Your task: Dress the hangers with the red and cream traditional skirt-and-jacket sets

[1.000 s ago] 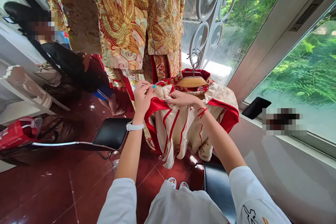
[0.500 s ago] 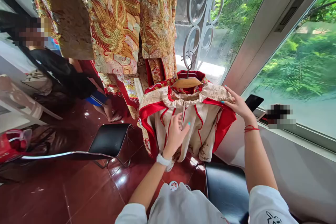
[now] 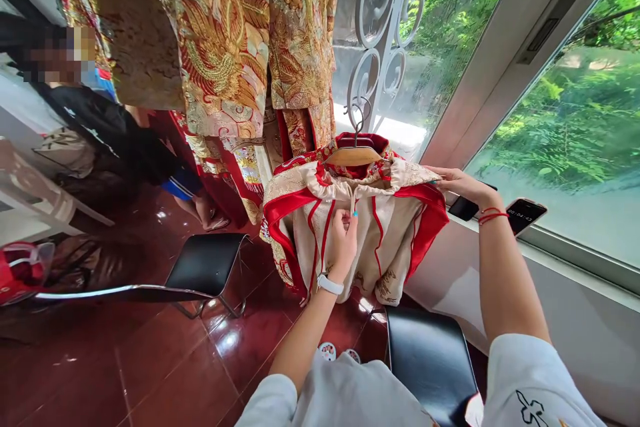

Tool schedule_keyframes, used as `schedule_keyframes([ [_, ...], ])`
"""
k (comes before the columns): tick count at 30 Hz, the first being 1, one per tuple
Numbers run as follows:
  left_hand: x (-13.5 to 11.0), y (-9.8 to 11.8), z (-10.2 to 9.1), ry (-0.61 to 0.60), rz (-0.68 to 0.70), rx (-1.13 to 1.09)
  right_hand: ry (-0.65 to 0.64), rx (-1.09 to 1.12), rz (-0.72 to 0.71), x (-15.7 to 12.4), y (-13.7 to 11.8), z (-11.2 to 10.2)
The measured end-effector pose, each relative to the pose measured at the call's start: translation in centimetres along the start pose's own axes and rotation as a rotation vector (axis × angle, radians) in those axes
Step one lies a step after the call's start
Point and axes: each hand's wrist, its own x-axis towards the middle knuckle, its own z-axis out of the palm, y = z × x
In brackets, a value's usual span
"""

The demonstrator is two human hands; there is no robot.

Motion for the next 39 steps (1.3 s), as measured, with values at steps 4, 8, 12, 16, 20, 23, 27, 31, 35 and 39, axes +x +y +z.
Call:
schedule_keyframes([
  [4,-0.5,1.0,-0.7,-0.096,-0.064,-0.161,0.045,-0.030,-0.052,-1.1,0.5,1.5],
  [8,-0.3,1.6,-1.2,-0.166,-0.221,-0.265,0.297,-0.332,-0.212,-3.1,1.6,4.9],
  [12,-0.5,2.1,-1.6,-0.233,-0.119,-0.140,0.502,-0.586,-0.314,-3.9,1.9,6.8],
  [16,-1.7,3.1,-1.6,-0.211,-0.115,-0.239,0.628,-0.647,-0.392,-2.3,1.1,7.1],
  [20,-3.2,4.5,-1.5,-0.270,-0.309,-0.450,0.709,-0.558,-0.378,0.0,-0.2,5.6],
  [23,-4.1,4.9,-1.5,-0.290,-0.373,-0.471,0.580,-0.497,-0.307,0.9,-0.8,3.5],
  [27,-4.9,4.8,-1.7,-0.322,-0.407,-0.421,0.375,-0.381,-0.274,1.3,-0.8,2.1],
  [31,-5.3,4.8,-2.1,-0.397,-0.418,-0.381,0.358,-0.252,-0.261,1.5,-0.3,2.8],
  [35,-5.7,5.1,-2.5,-0.454,-0.322,-0.285,0.300,-0.308,-0.234,1.1,0.4,3.8],
  [39,-7.4,4.9,-3.1,-0.497,-0.312,-0.273,0.335,-0.371,-0.265,0.1,1.3,5.0],
])
